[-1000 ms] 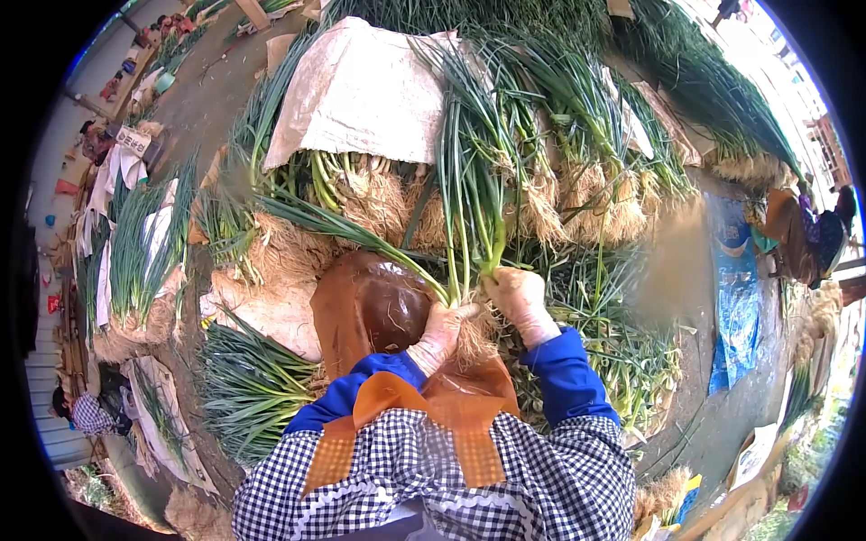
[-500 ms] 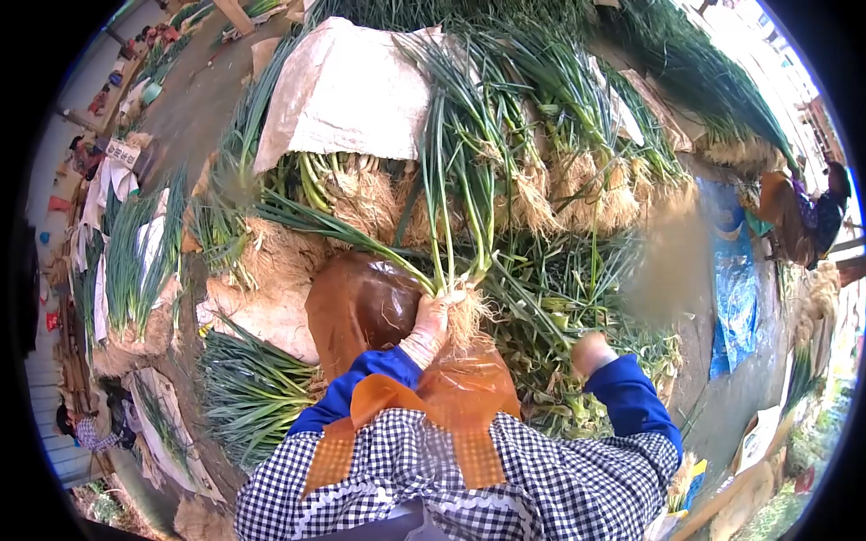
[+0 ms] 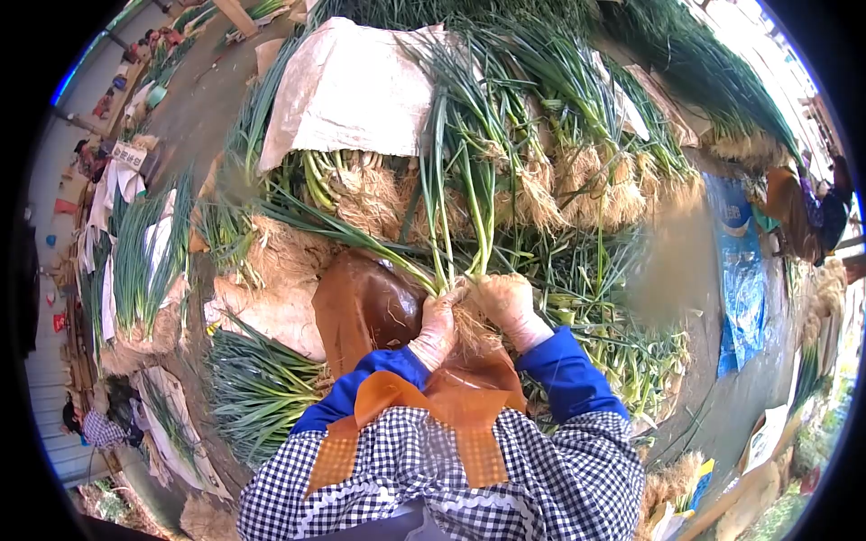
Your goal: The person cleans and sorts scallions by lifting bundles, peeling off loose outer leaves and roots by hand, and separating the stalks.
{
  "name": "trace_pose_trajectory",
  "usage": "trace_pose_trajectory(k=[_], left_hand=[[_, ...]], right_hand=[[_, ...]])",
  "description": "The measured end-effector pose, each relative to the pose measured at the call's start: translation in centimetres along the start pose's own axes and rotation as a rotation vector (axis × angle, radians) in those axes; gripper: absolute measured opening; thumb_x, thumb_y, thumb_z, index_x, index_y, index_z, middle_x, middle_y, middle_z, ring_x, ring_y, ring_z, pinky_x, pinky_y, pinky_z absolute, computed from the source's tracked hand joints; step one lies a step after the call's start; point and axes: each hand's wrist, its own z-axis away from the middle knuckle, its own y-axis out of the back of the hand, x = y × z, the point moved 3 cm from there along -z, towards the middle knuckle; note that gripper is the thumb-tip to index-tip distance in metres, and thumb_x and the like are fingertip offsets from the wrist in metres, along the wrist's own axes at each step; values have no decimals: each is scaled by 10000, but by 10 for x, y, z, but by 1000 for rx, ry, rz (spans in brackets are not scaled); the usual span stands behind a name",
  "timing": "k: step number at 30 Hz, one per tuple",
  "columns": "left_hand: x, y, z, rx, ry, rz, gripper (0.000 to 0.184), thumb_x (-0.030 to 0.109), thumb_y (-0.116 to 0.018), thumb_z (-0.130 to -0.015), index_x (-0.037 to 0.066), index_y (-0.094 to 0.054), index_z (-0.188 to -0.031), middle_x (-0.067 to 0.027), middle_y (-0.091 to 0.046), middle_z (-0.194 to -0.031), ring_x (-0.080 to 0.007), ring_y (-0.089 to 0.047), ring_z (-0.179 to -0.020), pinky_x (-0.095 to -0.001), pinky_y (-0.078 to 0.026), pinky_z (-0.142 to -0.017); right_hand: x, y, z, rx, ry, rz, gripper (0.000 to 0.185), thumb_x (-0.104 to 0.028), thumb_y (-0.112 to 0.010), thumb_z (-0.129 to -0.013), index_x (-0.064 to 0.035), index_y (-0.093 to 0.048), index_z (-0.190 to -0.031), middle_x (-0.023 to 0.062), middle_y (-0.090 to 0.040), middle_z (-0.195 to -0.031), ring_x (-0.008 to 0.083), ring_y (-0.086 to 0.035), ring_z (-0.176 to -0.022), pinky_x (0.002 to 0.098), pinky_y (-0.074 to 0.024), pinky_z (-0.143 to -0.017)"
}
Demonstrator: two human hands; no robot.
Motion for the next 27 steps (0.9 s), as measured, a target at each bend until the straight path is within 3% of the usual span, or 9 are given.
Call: trace_pose_trajectory(k=[3, 5, 7, 10, 16, 19, 23, 26, 27], left_hand=[[-17, 10, -15, -63, 176, 163, 228, -11, -588, -775, -47, -607, -998, -111, -635, -935, -212, -614, -838, -304, -508, -754], [-26, 15, -24, -200, 226, 279, 255, 31, -601, -794, -34, -597, -1041, -112, -642, -893, -203, -620, -738, -300, -518, -702], [7, -5, -6, -319, 389, 556, 293, -3, -544, -820, -10, -555, -1112, -158, -625, -961, -241, -621, -851, -327, -530, -737], [29, -6, -10, -521, 490, 722, 368, -3, -515, -839, -14, -491, -1206, -173, -588, -1076, -231, -618, -939, -331, -548, -806], [29, -7, -4, -497, 477, 627, 370, -8, -527, -829, -11, -498, -1198, -159, -600, -1039, -228, -623, -891, -317, -551, -774], [25, 4, -7, -492, 477, 596, 382, 21, -540, -833, 12, -499, -1213, -146, -606, -1060, -231, -625, -879, -335, -546, -758], [21, 15, -10, -424, 441, 553, 360, 26, -519, -847, 11, -502, -1207, -149, -605, -1068, -240, -627, -894, -362, -543, -763], [23, 10, -8, -429, 441, 527, 351, 32, -509, -854, 10, -501, -1205, -144, -607, -1066, -241, -628, -887, -368, -543, -765], [22, 9, -7, -401, 439, 517, 350, 35, -507, -857, 7, -498, -1205, -141, -608, -1065, -240, -628, -881, -366, -543, -765]], right_hand=[[-7, -1, 16, -216, 341, -18, 138, -253, -533, -798, -178, -584, -900, 21, -574, -607, 179, -571, -479, 338, -426, -439], [1, -2, 32, -235, 395, -112, 186, -239, -525, -784, -168, -569, -950, 38, -599, -734, 183, -578, -489, 347, -422, -428], [24, -29, 75, -592, 699, -155, 286, -296, -528, -814, -161, -574, -1062, 75, -623, -887, 203, -628, -615, 369, -475, -516], [45, -9, 78, -895, 217, -237, 370, -364, -549, -824, -151, -586, -1124, 89, -641, -935, 225, -641, -748, 398, -504, -643], [58, -44, -23, -330, -669, -1648, 372, -396, -433, -949, -60, -584, -1005, -18, -440, -646, 77, -352, -522, 217, -310, -522], [13, -63, -50, -157, -1024, -2075, 405, -504, -484, -888, -107, -553, -850, -6, -462, -561, 141, -482, -474, 310, -445, -457], [-3, -80, -38, -25, -889, -2414, 315, -393, -500, -909, -99, -543, -804, 11, -504, -637, 157, -502, -552, 287, -447, -492], [-26, -54, -22, -137, -1273, -2501, 304, -382, -497, -907, -111, -519, -770, 40, -518, -642, 183, -520, -520, 299, -462, -483], [-22, -77, -12, -72, -1064, -2589, 297, -371, -532, -892, -99, -520, -774, 49, -558, -691, 182, -549, -552, 295, -477, -503]])
